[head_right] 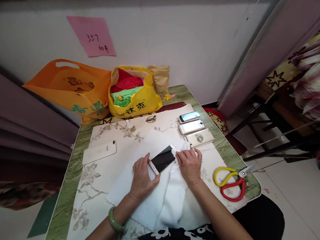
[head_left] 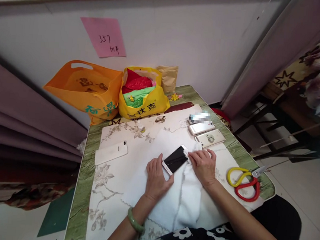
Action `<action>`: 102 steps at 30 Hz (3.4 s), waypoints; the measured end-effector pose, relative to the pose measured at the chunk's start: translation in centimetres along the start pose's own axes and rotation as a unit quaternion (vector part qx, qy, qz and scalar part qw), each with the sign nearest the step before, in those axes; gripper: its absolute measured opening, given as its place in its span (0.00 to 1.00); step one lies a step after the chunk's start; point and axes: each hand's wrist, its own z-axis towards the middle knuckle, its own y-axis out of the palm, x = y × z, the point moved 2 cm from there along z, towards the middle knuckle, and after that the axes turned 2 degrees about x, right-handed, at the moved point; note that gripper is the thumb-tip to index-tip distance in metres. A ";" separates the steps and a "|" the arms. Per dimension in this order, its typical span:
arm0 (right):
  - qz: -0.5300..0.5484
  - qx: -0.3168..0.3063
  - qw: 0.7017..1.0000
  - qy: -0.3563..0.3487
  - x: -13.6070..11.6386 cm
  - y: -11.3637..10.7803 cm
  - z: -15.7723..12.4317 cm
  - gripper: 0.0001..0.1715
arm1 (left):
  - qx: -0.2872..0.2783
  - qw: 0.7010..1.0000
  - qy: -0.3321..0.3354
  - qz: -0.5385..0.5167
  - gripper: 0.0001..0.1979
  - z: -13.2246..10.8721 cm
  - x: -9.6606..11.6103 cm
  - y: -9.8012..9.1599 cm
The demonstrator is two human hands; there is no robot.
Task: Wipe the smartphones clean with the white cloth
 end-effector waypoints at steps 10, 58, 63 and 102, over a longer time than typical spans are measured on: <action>0.074 -0.051 0.994 -0.057 -4.1 -0.4 -1.8 0.09 | -0.002 0.999 -0.004 -0.042 0.46 0.3 -0.6 0.0; 0.090 -0.040 0.995 0.006 -3.2 3.6 3.3 0.13 | 0.020 0.999 -0.016 -0.040 0.43 0.1 -0.4 0.1; 0.125 -0.075 0.987 -0.063 -6.7 3.7 1.0 0.08 | 0.031 0.999 -0.001 -0.038 0.41 0.0 -0.7 0.3; 0.068 -0.064 0.995 0.039 -3.8 2.8 3.0 0.11 | 0.009 1.000 0.012 -0.016 0.41 0.0 -1.0 0.7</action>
